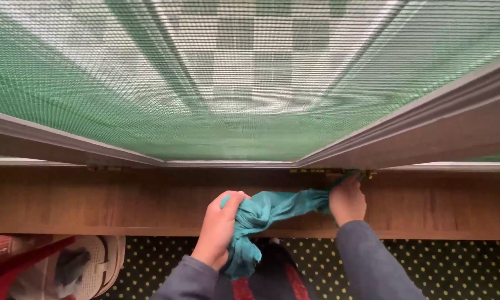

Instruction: Cleaning window frames and screens by wiping them with different cloths.

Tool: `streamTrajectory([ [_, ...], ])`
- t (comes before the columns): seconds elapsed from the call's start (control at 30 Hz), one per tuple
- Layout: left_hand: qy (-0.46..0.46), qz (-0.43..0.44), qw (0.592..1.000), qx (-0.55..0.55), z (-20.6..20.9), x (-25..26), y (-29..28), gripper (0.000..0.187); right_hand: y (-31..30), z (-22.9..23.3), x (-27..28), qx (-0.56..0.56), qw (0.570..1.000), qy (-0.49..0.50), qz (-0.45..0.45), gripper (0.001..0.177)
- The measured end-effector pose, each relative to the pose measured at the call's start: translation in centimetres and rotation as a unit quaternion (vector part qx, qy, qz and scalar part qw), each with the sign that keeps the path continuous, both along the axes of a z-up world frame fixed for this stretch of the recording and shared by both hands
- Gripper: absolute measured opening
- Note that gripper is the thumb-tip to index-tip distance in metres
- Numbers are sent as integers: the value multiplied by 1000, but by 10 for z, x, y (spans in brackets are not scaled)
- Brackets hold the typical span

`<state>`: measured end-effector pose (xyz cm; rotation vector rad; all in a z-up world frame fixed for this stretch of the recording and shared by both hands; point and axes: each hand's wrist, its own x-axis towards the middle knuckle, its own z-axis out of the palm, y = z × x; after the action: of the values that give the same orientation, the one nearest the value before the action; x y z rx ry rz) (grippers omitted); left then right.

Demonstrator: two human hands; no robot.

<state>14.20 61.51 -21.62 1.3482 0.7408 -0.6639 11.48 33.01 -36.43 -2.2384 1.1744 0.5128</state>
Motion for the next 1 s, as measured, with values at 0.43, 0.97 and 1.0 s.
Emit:
streamTrajectory([
  [0.43,-24,-1,1000,-10,0,3,-19,18,-20,-1,-23,-99,990,10,96,30],
  [0.97,-37,-5,999,-3,-1,4,-38,16,14,-43,-13,-151,953,-78,249,36],
  [1.0,-26,-16,1000,-5,5,3,-43,15,6,-33,-19,-130,963,-39,231,33],
])
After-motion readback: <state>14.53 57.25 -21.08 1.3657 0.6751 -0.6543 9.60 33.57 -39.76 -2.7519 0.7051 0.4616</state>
